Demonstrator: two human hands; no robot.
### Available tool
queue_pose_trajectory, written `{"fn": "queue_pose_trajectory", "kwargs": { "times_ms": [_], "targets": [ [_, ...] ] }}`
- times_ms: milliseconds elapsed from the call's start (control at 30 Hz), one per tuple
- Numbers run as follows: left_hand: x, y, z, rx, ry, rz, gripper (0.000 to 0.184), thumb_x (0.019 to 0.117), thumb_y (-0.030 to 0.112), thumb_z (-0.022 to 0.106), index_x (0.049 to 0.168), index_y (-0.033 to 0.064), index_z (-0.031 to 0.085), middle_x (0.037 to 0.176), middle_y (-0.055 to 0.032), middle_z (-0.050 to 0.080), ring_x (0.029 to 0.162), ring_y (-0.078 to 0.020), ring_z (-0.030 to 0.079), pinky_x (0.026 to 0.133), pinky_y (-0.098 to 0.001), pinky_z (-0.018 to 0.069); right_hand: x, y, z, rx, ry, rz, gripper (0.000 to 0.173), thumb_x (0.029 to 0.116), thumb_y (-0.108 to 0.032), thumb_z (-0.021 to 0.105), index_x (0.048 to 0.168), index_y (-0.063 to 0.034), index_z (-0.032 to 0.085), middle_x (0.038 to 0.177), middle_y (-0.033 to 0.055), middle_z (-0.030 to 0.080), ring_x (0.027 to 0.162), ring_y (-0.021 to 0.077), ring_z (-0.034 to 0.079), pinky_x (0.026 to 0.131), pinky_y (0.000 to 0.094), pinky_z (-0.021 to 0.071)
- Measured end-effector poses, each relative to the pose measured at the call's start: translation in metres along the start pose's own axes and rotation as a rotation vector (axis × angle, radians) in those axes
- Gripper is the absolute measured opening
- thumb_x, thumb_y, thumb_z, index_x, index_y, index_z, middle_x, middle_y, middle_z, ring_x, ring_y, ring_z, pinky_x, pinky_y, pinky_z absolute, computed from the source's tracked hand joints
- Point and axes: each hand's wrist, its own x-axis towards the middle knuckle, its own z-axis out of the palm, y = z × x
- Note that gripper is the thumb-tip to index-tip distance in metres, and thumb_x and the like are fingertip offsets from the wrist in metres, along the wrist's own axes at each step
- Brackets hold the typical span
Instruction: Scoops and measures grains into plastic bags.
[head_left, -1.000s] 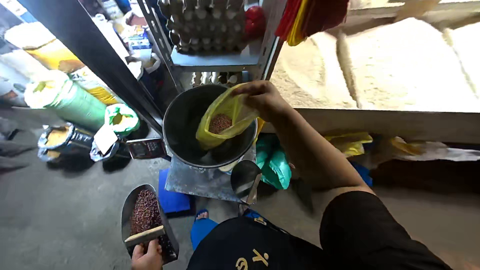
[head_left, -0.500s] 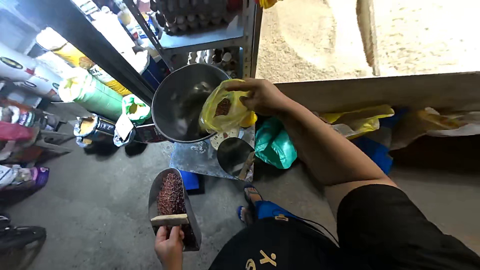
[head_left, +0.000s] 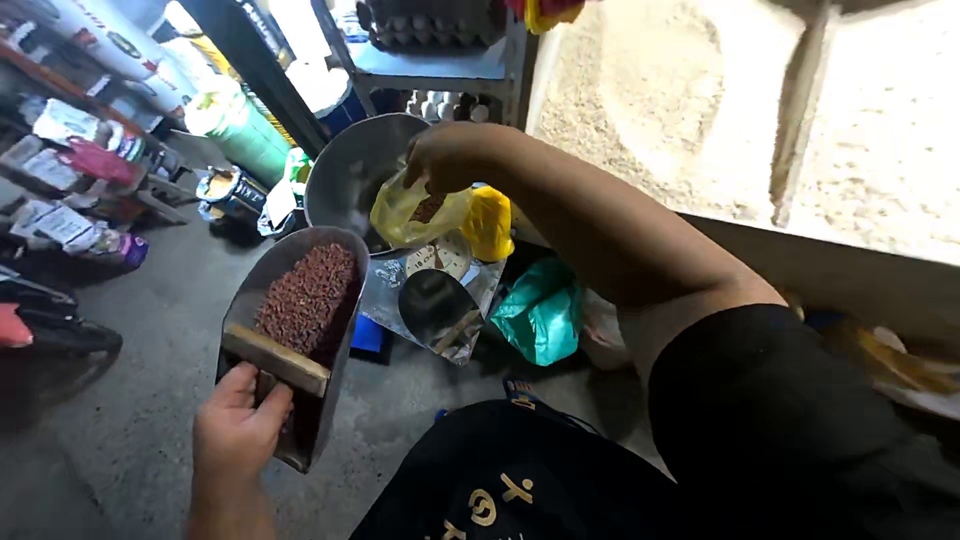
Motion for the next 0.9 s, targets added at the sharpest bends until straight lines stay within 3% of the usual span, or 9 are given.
{"fn": "queue_pose_trajectory", "kwargs": {
  "times_ms": [67, 167, 267, 333, 433, 567, 900],
  "targets": [
    [0.008, 0.029, 0.015, 0.134, 0.012, 0.006, 0.020, 0.0832, 0.009, 0.060, 0.102, 0.0070, 0.067, 0.080, 0.0094, 0.068, 0.057, 0.0033, 0.060, 0.050, -0.0186, 0.0534, 0.011, 0.000, -0.007, -0.026, -0.050, -0.045, 0.038, 0.0919, -0.002, 0.065, 0.127, -0.0129, 0.071, 0.125, 0.0183, 0.068, 0.120, 0.0406, 0.062, 0.100, 0.0656, 0.0466],
    [0.021, 0.070, 0.042, 0.389, 0.011, -0.057, 0.016, 0.0895, 0.017, 0.061, 0.100, 0.0079, 0.070, 0.077, 0.0012, 0.067, 0.057, -0.0042, 0.060, 0.052, -0.0286, 0.0534, 0.024, 0.006, -0.008, 0.046, 0.000, -0.189, 0.042, 0.0920, 0.002, 0.061, 0.131, -0.0105, 0.069, 0.124, 0.0186, 0.069, 0.121, 0.0385, 0.062, 0.103, 0.0612, 0.0465],
    [0.038, 0.105, 0.067, 0.625, -0.072, -0.146, 0.013, 0.0988, 0.015, 0.065, 0.099, 0.0026, 0.069, 0.081, -0.0144, 0.066, 0.070, -0.0280, 0.064, 0.066, -0.0554, 0.0521, 0.028, 0.005, -0.012, 0.105, 0.021, -0.266, 0.047, 0.0928, 0.003, 0.059, 0.137, -0.0106, 0.065, 0.129, 0.0192, 0.067, 0.124, 0.0383, 0.061, 0.105, 0.0596, 0.0451],
    [0.053, 0.117, 0.083, 0.738, -0.131, -0.191, 0.017, 0.1011, 0.018, 0.065, 0.100, 0.0014, 0.069, 0.086, -0.0198, 0.068, 0.079, -0.0367, 0.067, 0.072, -0.0638, 0.0515, 0.034, 0.003, -0.012, 0.099, 0.018, -0.291, 0.048, 0.0926, 0.002, 0.060, 0.139, -0.0114, 0.064, 0.130, 0.0188, 0.067, 0.125, 0.0381, 0.061, 0.105, 0.0596, 0.0453],
    [0.072, 0.130, 0.105, 0.822, -0.195, -0.235, 0.023, 0.1040, 0.021, 0.061, 0.105, -0.0008, 0.068, 0.094, -0.0238, 0.068, 0.090, -0.0420, 0.068, 0.080, -0.0663, 0.0515, 0.039, -0.002, -0.011, 0.051, -0.008, -0.333, 0.046, 0.0936, -0.003, 0.063, 0.139, -0.0106, 0.063, 0.130, 0.0210, 0.066, 0.125, 0.0404, 0.060, 0.104, 0.0629, 0.0447],
    [0.089, 0.147, 0.125, 0.916, -0.274, -0.341, 0.029, 0.1061, 0.027, 0.057, 0.105, -0.0008, 0.066, 0.098, -0.0238, 0.067, 0.096, -0.0420, 0.067, 0.084, -0.0648, 0.0515, 0.042, -0.011, -0.011, -0.074, -0.061, -0.325, 0.050, 0.0909, -0.002, 0.063, 0.140, -0.0093, 0.061, 0.130, 0.0217, 0.064, 0.125, 0.0413, 0.059, 0.101, 0.0632, 0.0460],
    [0.084, 0.146, 0.141, 0.933, -0.244, -0.421, 0.031, 0.1070, 0.028, 0.055, 0.104, -0.0010, 0.065, 0.099, -0.0238, 0.067, 0.098, -0.0417, 0.066, 0.085, -0.0634, 0.0508, 0.037, -0.008, -0.008, -0.083, -0.056, -0.329, 0.055, 0.0914, 0.000, 0.061, 0.146, -0.0097, 0.056, 0.132, 0.0224, 0.063, 0.127, 0.0414, 0.057, 0.104, 0.0615, 0.0447]
  ]
}}
